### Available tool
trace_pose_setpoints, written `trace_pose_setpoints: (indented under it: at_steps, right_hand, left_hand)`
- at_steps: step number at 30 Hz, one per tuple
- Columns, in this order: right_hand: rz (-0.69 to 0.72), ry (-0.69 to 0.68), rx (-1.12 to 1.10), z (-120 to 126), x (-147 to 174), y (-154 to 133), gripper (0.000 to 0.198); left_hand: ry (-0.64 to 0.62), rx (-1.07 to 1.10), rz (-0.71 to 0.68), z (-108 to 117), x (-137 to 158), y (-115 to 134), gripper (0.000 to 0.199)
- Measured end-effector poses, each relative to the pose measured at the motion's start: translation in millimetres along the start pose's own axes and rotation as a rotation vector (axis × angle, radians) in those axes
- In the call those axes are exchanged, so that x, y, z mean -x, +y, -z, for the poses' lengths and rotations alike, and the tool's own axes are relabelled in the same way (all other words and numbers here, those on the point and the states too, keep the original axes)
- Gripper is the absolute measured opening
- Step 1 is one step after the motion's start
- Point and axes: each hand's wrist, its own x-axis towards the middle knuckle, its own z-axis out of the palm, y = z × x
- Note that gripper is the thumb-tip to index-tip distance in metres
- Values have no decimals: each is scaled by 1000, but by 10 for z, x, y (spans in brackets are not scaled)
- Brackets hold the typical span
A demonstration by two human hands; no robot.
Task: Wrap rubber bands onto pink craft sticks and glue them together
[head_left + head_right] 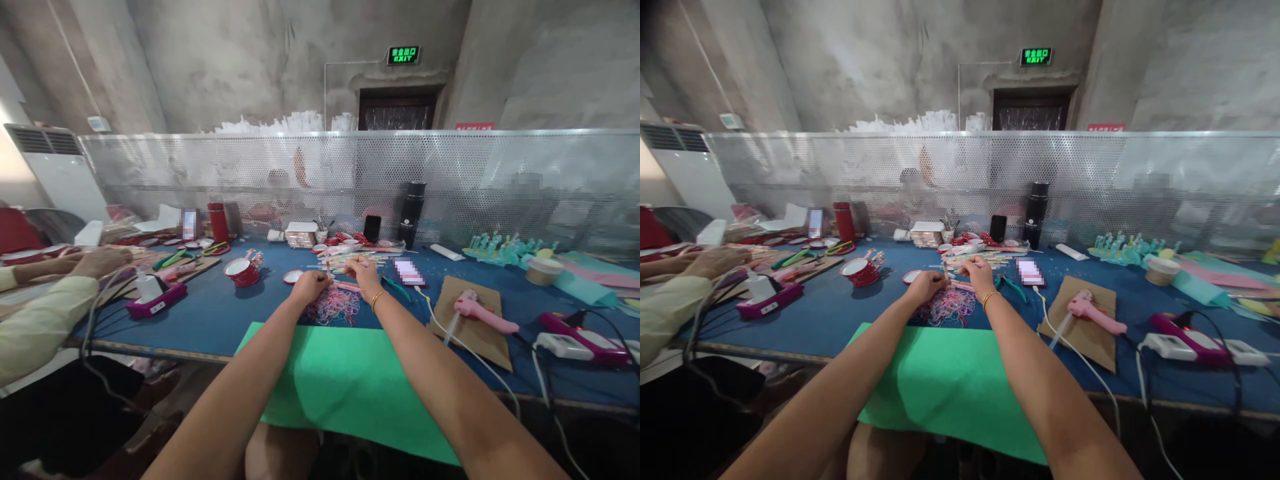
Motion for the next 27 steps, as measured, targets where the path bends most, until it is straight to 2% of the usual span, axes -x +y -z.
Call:
trace_pose_setpoints:
  at_steps: [2, 5, 8, 10, 12, 14, 17, 20, 23, 27]
  right_hand:
    - [-33, 83, -79, 45, -47, -30, 13]
    - [-117, 277, -177, 169, -152, -98, 8]
    - [-109, 465, -254, 312, -248, -167, 3]
    - [-126, 524, -274, 357, -270, -196, 3]
    - [-171, 463, -291, 329, -245, -201, 5]
    - [-207, 326, -316, 234, -183, -185, 6]
    - [-182, 152, -278, 55, -67, -137, 7]
    - [-138, 38, -189, -52, 20, -90, 11]
    - [-114, -29, -128, -67, 54, -67, 14]
    - [-90, -14, -106, -46, 54, -65, 15]
  left_hand:
    - [-1, 15, -4, 7, 6, 5, 34]
    - [-6, 41, 6, 16, 11, 14, 34]
    - [-4, 44, 1, 17, 10, 18, 34]
    - [-9, 44, 4, 13, 6, 15, 33]
    - [-15, 49, 17, 10, 3, 7, 33]
    - [-13, 50, 19, 8, 1, -4, 33]
    - [-8, 29, -10, 8, 0, -13, 34]
    - [-3, 9, -26, 11, 2, -10, 35]
    - [-3, -4, -17, 13, 5, -3, 35]
    - [-8, -8, -16, 18, 8, 1, 36]
